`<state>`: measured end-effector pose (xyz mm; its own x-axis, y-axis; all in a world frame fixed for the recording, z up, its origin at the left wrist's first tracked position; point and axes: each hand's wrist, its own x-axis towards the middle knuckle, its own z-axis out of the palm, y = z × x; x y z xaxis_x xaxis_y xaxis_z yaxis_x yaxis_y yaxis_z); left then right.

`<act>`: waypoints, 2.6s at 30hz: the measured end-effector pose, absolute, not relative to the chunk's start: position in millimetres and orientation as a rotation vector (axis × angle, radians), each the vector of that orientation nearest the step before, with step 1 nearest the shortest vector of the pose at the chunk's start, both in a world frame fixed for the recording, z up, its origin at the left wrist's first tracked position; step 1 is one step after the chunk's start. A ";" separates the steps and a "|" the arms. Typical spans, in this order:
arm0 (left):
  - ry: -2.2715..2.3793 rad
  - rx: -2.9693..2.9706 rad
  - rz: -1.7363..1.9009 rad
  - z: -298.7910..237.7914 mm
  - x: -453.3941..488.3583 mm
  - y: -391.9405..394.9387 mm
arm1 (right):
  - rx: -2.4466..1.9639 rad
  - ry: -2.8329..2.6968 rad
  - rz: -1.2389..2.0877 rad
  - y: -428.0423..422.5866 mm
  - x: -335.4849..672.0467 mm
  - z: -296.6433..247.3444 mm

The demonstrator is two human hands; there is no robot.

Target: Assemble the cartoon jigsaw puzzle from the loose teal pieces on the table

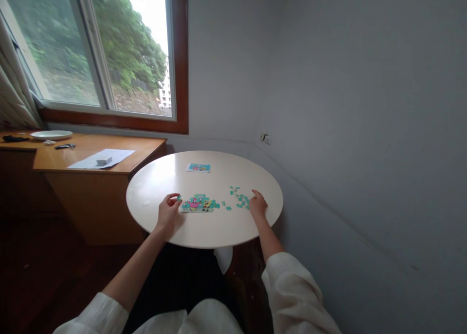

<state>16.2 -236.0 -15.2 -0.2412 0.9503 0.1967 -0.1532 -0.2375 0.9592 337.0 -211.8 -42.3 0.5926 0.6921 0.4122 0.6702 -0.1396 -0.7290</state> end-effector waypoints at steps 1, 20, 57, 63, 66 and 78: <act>1.125 1.122 1.619 -15.5 16.2 -235.8 | -1.837 -1.096 0.039 -212.3 341.2 -43.9; 1.186 1.166 1.601 -15.7 14.8 -236.1 | -1.774 -1.307 0.132 -220.7 337.1 -46.0; 1.207 1.148 1.584 -12.4 14.7 -238.2 | -1.780 -1.487 0.160 -222.0 339.7 -44.2; 1.194 1.151 1.589 -12.5 15.2 -238.6 | -1.612 -1.395 0.245 -228.8 334.3 -43.2; 1.182 1.143 1.600 -14.0 15.5 -237.4 | -1.514 -1.329 0.319 -228.7 333.7 -43.1; 1.176 1.128 1.591 -15.4 15.5 -235.6 | -1.354 -1.062 0.425 -223.0 346.7 -48.7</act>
<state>15.5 -235.6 -15.4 -0.2447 0.9531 0.1780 -0.1099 -0.2097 0.9716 346.7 -223.0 -48.7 0.5003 0.7843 0.3669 0.3142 0.2304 -0.9210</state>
